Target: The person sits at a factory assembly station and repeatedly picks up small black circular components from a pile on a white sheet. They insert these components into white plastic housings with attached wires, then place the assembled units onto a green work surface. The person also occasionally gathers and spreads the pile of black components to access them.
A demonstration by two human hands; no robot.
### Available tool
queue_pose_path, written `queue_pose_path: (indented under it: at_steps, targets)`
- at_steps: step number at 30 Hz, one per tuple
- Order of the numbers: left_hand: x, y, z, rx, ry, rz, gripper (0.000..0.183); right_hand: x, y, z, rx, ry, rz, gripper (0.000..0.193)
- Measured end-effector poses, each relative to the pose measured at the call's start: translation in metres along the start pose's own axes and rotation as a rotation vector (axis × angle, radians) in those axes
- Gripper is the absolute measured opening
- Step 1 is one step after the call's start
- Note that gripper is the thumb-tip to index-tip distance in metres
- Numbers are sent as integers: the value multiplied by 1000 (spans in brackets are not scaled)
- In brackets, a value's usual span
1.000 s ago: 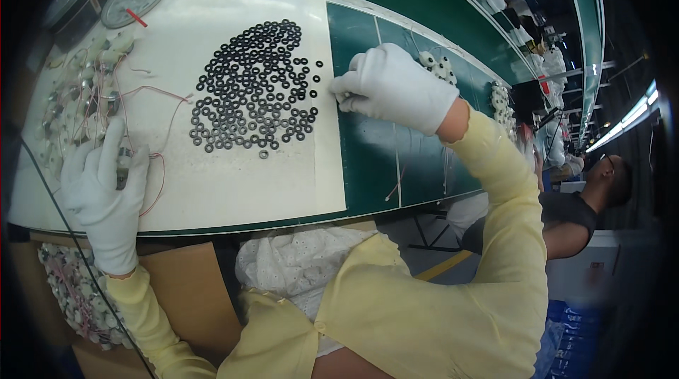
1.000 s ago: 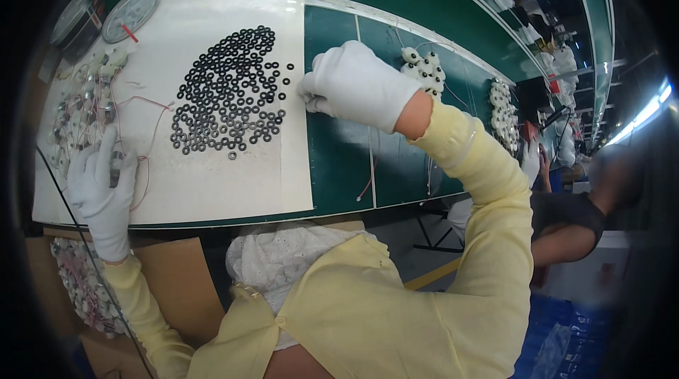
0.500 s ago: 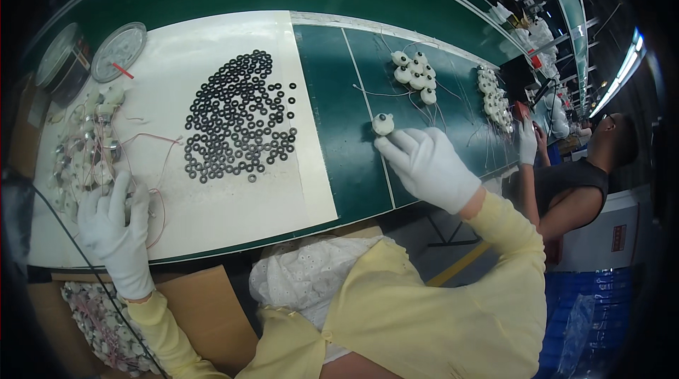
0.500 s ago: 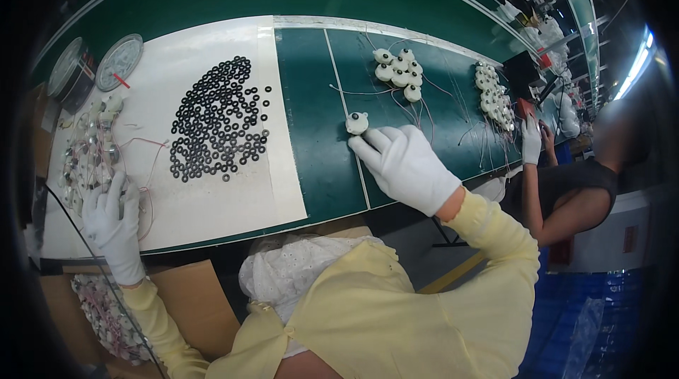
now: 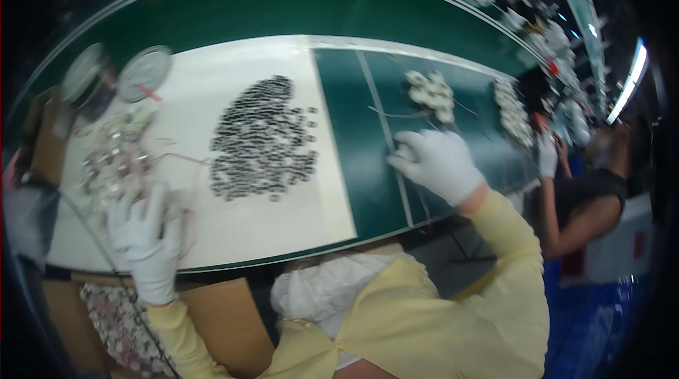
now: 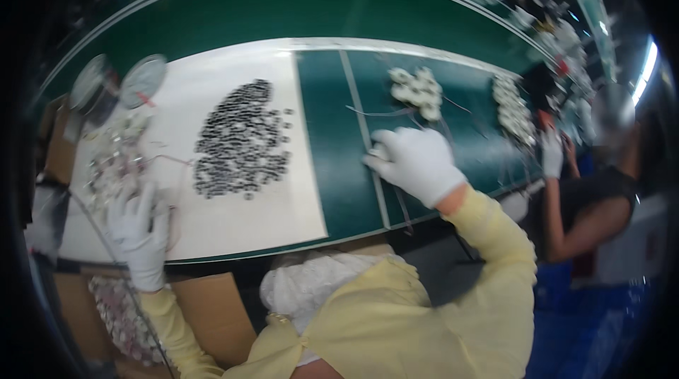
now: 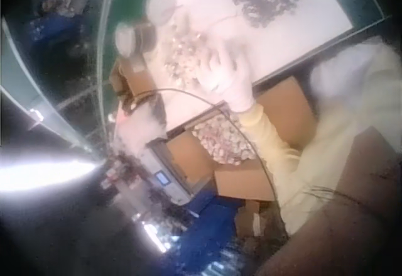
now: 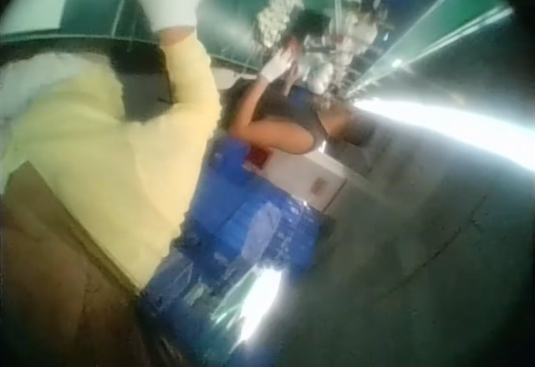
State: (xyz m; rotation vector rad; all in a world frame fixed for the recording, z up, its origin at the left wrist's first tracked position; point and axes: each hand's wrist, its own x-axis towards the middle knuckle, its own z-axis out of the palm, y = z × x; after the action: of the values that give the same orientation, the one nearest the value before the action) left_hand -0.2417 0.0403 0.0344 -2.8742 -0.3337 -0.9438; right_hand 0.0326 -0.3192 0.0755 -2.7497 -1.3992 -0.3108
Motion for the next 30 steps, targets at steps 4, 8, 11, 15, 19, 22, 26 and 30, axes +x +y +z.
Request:
queue_pose_path:
  at_steps: [4,8,11,15,19,22,26,30]
  targets:
    - [-1,-6,3,-39,8,-23,50,3,19,0,-34,173,115,32]
    - [-8,-8,0,-18,112,-83,56,6,71,28,-221,151,155,50]
    - [-9,-9,2,-32,174,-125,57,0,89,40,-198,48,214,54]
    - [-12,-12,6,21,231,-76,59,6,94,57,-293,152,150,59]
    - [-9,-18,-4,-39,206,-89,61,2,79,45,-226,164,119,62]
    - [-5,-19,-13,-36,273,-100,58,-2,73,20,-103,93,113,61]
    - [-1,-21,-27,8,434,-158,49,-5,59,-27,-123,120,97,59]
    - [31,-29,-50,-70,516,-239,47,29,3,-70,130,226,-12,58]
